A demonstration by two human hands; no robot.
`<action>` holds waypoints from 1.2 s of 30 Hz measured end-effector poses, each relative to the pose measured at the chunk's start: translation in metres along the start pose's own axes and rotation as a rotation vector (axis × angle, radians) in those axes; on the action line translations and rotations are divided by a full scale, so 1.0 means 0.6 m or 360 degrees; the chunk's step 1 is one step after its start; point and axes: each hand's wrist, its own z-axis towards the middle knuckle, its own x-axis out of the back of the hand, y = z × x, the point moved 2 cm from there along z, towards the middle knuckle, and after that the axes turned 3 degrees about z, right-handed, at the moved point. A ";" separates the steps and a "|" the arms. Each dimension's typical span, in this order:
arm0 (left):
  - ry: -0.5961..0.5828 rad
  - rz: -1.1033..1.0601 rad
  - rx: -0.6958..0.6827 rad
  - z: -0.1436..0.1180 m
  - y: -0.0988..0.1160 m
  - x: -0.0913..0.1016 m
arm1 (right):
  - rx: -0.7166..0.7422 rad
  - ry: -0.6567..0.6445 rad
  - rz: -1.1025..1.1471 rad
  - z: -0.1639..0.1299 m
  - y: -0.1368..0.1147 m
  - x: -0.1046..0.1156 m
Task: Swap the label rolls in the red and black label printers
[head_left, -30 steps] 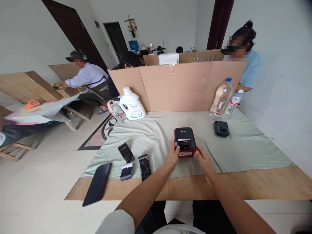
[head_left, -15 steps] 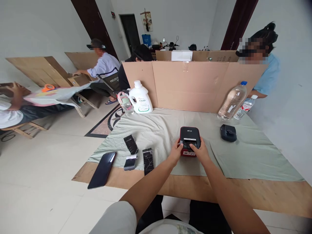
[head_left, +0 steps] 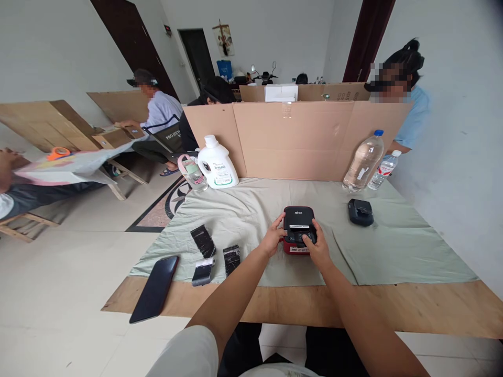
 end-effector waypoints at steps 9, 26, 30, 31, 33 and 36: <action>-0.0117 0.0143 -0.0054 0.018 -0.020 0.006 | -0.0190 0.0377 0.0346 -0.025 0.011 -0.029; -0.0158 0.0459 -0.0442 0.050 0.025 0.023 | -0.0215 0.0382 0.0331 -0.025 0.017 -0.032; -0.0049 0.0439 -0.0485 0.085 0.052 0.011 | -0.0216 0.0339 0.0349 -0.025 0.020 -0.030; -0.0046 0.0440 -0.0495 0.095 0.058 0.007 | -0.0223 0.0332 0.0352 -0.025 0.020 -0.030; -0.0040 0.0467 -0.0484 0.109 0.068 -0.001 | -0.0245 0.0315 0.0360 -0.024 0.019 -0.029; 0.0131 0.0608 -0.0426 0.113 0.079 -0.007 | -0.0254 0.0299 0.0393 -0.023 0.017 -0.028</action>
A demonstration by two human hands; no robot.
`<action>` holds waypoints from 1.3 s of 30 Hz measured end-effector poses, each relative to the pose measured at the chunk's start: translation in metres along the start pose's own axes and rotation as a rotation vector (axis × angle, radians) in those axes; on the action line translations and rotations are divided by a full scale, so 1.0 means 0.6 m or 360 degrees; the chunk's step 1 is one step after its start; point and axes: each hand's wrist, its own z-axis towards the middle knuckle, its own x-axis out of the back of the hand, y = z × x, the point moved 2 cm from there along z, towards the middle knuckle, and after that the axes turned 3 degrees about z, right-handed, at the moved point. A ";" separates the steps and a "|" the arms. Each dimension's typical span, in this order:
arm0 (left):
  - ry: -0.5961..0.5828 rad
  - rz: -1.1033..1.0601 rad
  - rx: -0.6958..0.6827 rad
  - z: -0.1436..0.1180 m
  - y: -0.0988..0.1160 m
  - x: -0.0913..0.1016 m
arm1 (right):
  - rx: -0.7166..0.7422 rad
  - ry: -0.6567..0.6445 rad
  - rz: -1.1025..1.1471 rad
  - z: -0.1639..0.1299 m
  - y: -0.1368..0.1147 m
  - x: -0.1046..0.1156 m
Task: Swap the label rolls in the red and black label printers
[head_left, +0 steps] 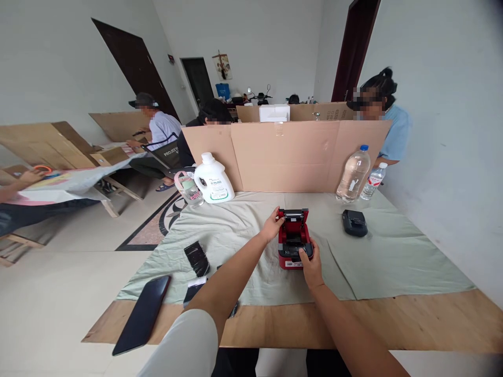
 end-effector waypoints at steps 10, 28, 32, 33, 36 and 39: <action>-0.0216 0.0840 -0.0274 -0.044 0.005 -0.031 | 0.0093 -0.0068 0.0191 -0.016 0.042 0.024; -0.0602 0.1198 -0.0089 0.035 -0.036 -0.107 | 0.0176 -0.0081 0.0015 -0.016 0.044 0.024; -0.0614 0.1170 -0.0120 0.030 -0.030 -0.103 | 0.0195 -0.0072 -0.0025 -0.017 0.045 0.025; -0.0624 0.1173 -0.0125 0.028 -0.026 -0.101 | 0.0195 -0.0068 -0.0027 -0.017 0.046 0.025; -0.0614 0.1210 -0.0196 0.021 -0.008 -0.089 | 0.0184 -0.0067 -0.0021 -0.016 0.047 0.025; -0.0509 0.1192 -0.0381 0.005 0.012 -0.069 | 0.0166 -0.0079 -0.0013 -0.015 0.046 0.025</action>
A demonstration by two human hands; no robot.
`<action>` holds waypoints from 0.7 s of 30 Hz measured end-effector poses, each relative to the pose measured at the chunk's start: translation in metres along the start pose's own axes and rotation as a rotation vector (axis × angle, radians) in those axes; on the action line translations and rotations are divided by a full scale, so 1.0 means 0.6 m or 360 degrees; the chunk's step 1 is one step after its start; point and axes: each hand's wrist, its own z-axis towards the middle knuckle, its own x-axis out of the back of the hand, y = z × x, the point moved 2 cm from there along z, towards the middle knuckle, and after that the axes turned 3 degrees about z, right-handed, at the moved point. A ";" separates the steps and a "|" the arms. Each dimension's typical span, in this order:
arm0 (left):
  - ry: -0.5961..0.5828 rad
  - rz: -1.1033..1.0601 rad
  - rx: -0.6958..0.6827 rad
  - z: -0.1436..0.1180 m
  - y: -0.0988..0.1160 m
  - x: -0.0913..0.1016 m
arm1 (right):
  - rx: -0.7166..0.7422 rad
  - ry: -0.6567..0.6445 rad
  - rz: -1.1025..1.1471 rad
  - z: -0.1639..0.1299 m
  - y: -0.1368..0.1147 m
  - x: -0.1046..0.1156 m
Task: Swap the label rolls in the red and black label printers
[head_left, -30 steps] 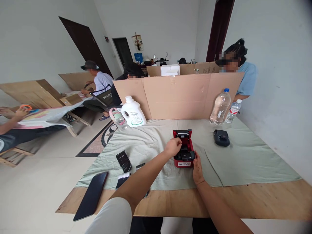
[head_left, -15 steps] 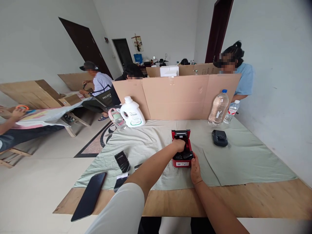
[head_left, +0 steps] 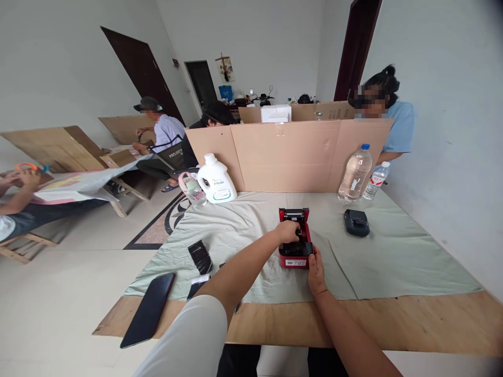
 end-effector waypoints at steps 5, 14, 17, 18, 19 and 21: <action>0.0011 -0.0494 -0.0097 -0.049 -0.033 0.032 | -0.0021 -0.0022 -0.0027 0.000 -0.005 0.003; 0.0366 -0.0178 0.0759 -0.163 -0.263 0.160 | -0.0032 0.0030 -0.0048 -0.002 -0.001 0.005; 0.0370 0.0065 0.0991 -0.200 -0.323 0.189 | -0.0039 0.0033 -0.0049 -0.004 -0.002 0.006; 0.0345 0.0114 0.1046 -0.208 -0.337 0.193 | -0.0049 0.0026 -0.0051 -0.004 -0.003 0.007; 0.0308 0.0153 0.1087 -0.215 -0.348 0.195 | -0.0059 0.0021 -0.0051 -0.004 -0.003 0.007; 0.0227 0.0230 0.1144 -0.222 -0.363 0.194 | -0.0064 0.0014 -0.0049 -0.004 -0.004 0.008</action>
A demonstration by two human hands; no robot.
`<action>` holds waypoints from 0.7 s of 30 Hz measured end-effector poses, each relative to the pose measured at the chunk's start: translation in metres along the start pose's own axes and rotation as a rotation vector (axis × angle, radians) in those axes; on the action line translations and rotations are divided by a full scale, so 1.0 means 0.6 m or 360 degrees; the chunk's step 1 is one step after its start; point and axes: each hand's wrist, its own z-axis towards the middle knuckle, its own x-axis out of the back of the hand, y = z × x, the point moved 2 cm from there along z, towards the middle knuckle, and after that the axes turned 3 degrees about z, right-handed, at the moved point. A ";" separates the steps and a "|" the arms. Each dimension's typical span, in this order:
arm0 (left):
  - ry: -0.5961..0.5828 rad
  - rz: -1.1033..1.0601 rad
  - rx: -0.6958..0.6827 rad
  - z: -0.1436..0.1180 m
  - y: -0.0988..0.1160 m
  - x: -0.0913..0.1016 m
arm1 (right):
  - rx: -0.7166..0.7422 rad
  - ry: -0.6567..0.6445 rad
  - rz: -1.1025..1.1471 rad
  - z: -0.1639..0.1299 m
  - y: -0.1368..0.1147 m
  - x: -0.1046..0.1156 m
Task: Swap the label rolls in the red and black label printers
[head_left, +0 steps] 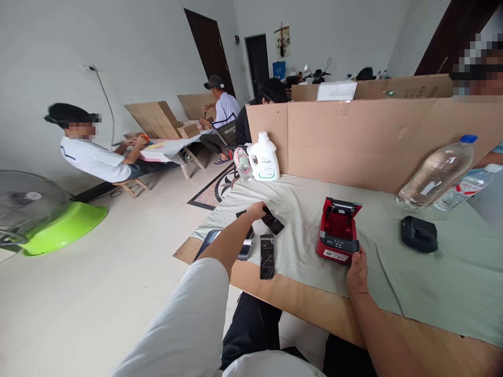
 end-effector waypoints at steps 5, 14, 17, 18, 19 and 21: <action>-0.0052 0.0145 0.0004 0.004 -0.017 0.011 | 0.0034 0.0007 -0.0025 0.000 -0.006 0.001; -0.0058 0.0173 0.0246 -0.018 -0.096 0.071 | 0.0007 -0.0020 0.0017 0.000 -0.005 0.001; -0.0029 0.0123 0.0263 -0.037 -0.106 0.055 | 0.0005 -0.0015 0.0002 0.001 0.000 0.001; -0.0012 0.0091 0.0266 -0.043 -0.108 0.053 | 0.0006 -0.0027 -0.0003 0.001 0.001 0.002; 0.0002 0.0050 0.0268 -0.048 -0.108 0.053 | 0.0006 -0.0037 -0.0006 0.002 0.003 0.002; 0.0020 -0.0033 0.0277 -0.056 -0.106 0.063 | 0.0002 -0.0042 -0.0009 0.002 0.006 0.003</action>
